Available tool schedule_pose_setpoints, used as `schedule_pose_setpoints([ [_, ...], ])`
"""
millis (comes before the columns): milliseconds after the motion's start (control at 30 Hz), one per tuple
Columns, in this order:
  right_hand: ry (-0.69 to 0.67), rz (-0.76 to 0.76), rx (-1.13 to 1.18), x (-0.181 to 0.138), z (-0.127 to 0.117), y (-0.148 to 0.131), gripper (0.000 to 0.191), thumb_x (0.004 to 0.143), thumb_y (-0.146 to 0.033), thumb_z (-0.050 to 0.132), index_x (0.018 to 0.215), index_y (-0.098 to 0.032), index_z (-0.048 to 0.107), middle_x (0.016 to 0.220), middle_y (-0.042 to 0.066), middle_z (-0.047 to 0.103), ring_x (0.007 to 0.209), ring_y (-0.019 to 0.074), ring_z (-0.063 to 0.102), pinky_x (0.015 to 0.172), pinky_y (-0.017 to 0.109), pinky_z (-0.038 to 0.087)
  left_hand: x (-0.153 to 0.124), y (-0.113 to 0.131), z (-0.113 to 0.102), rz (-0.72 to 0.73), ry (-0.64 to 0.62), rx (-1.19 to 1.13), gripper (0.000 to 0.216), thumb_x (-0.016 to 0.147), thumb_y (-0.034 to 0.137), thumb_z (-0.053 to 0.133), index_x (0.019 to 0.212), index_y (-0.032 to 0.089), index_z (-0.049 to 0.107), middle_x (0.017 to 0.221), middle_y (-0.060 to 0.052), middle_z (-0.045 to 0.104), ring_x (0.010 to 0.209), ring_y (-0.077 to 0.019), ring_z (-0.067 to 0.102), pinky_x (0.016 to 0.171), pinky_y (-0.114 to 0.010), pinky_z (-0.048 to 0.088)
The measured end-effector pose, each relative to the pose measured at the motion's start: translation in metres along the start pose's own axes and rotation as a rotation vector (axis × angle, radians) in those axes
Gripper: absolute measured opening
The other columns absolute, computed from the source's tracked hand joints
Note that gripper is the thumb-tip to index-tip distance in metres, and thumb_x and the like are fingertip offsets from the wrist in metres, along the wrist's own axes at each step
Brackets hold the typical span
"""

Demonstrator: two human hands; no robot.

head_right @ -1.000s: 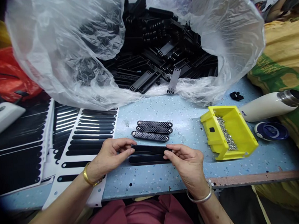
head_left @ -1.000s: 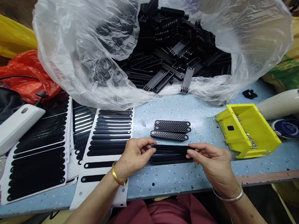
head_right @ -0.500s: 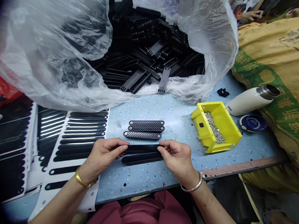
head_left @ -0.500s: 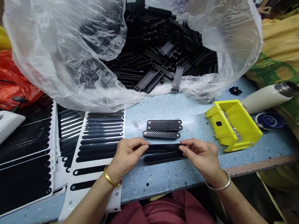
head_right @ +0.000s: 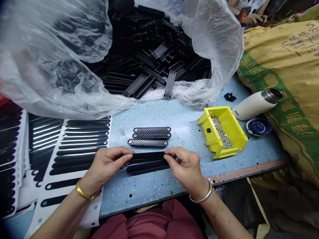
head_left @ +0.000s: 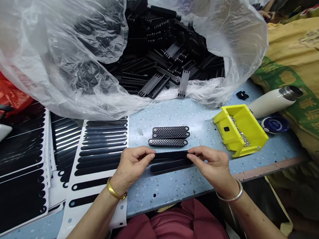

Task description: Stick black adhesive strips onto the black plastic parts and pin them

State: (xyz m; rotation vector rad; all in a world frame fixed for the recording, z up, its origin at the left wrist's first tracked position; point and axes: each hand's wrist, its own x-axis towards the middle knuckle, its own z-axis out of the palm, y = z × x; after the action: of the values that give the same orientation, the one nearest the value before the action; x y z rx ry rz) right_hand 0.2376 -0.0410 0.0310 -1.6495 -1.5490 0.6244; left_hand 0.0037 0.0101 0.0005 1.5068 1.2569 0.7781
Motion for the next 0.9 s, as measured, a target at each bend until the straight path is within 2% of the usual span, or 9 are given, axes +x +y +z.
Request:
schedule_pose_setpoints([
  [133, -0.064, 0.251, 0.244, 0.002, 0.0, -0.002, 0.005, 0.069, -0.024, 0.072, 0.069, -0.019, 0.072, 0.056, 0.0, 0.066, 0.049, 0.0142, 0.06, 0.048, 0.025, 0.049, 0.0, 0.0, 0.0, 0.001, -0.004, -0.004, 0.014, 0.074, 0.026, 0.065, 0.071, 0.015, 0.074, 0.055, -0.001, 0.065, 0.056, -0.012, 0.059, 0.052, -0.019, 0.047],
  [233, -0.105, 0.347, 0.29, 0.004, 0.001, -0.002, 0.013, 0.069, -0.028, 0.073, 0.071, -0.016, 0.069, 0.053, 0.0, 0.062, 0.041, 0.0117, 0.055, 0.04, 0.023, 0.045, 0.0, 0.0, 0.0, 0.004, -0.017, -0.015, 0.014, 0.074, 0.026, 0.065, 0.071, 0.015, 0.073, 0.056, -0.001, 0.065, 0.056, -0.0122, 0.059, 0.05, -0.019, 0.045],
  [367, -0.034, 0.253, 0.174, 0.006, 0.002, -0.001, 0.023, 0.07, -0.026, 0.071, 0.09, -0.015, 0.067, 0.052, -0.003, 0.059, 0.04, 0.0101, 0.05, 0.039, 0.023, 0.042, 0.001, 0.0, -0.001, 0.026, -0.027, -0.011, 0.014, 0.074, 0.025, 0.064, 0.072, 0.015, 0.073, 0.058, -0.001, 0.066, 0.057, -0.012, 0.059, 0.048, -0.018, 0.044],
  [433, -0.044, 0.188, 0.09, 0.006, 0.0, 0.0, 0.018, 0.071, -0.025, 0.07, 0.086, -0.015, 0.068, 0.053, -0.001, 0.061, 0.044, 0.0115, 0.054, 0.043, 0.023, 0.043, 0.0, 0.0, -0.001, 0.024, -0.025, -0.01, 0.014, 0.074, 0.025, 0.063, 0.073, 0.015, 0.073, 0.059, -0.001, 0.066, 0.057, -0.0121, 0.059, 0.048, -0.018, 0.043],
  [500, -0.076, 0.129, 0.013, 0.006, -0.003, -0.002, 0.008, 0.073, -0.024, 0.068, 0.073, -0.016, 0.068, 0.055, 0.0, 0.063, 0.048, 0.0125, 0.057, 0.046, 0.023, 0.044, 0.0, -0.001, -0.001, 0.013, -0.023, -0.012, 0.014, 0.074, 0.026, 0.063, 0.074, 0.015, 0.073, 0.06, -0.002, 0.066, 0.058, -0.0123, 0.06, 0.048, -0.018, 0.043],
  [567, -0.094, 0.079, -0.042, 0.005, -0.005, -0.005, 0.011, 0.077, -0.023, 0.065, 0.069, -0.017, 0.068, 0.056, 0.001, 0.064, 0.051, 0.0125, 0.057, 0.048, 0.023, 0.043, 0.0, -0.002, -0.001, 0.004, -0.025, -0.014, 0.015, 0.074, 0.026, 0.063, 0.074, 0.015, 0.074, 0.061, -0.002, 0.067, 0.06, -0.0127, 0.06, 0.049, -0.018, 0.043],
  [800, -0.099, 0.057, -0.034, 0.001, -0.007, -0.011, 0.012, 0.079, -0.021, 0.063, 0.07, -0.018, 0.07, 0.061, 0.0, 0.066, 0.054, 0.0119, 0.057, 0.052, 0.023, 0.043, 0.0, -0.003, -0.001, -0.006, -0.039, -0.017, 0.015, 0.075, 0.026, 0.063, 0.075, 0.016, 0.073, 0.065, -0.003, 0.069, 0.064, -0.0136, 0.062, 0.051, -0.019, 0.044],
  [900, -0.052, 0.026, -0.008, 0.002, -0.007, -0.011, 0.01, 0.077, -0.022, 0.065, 0.07, -0.018, 0.07, 0.066, 0.002, 0.068, 0.059, 0.0134, 0.059, 0.056, 0.024, 0.046, 0.0, -0.003, -0.001, -0.002, -0.036, -0.01, 0.015, 0.074, 0.027, 0.063, 0.074, 0.015, 0.073, 0.065, -0.003, 0.068, 0.064, -0.0139, 0.062, 0.051, -0.019, 0.044],
])
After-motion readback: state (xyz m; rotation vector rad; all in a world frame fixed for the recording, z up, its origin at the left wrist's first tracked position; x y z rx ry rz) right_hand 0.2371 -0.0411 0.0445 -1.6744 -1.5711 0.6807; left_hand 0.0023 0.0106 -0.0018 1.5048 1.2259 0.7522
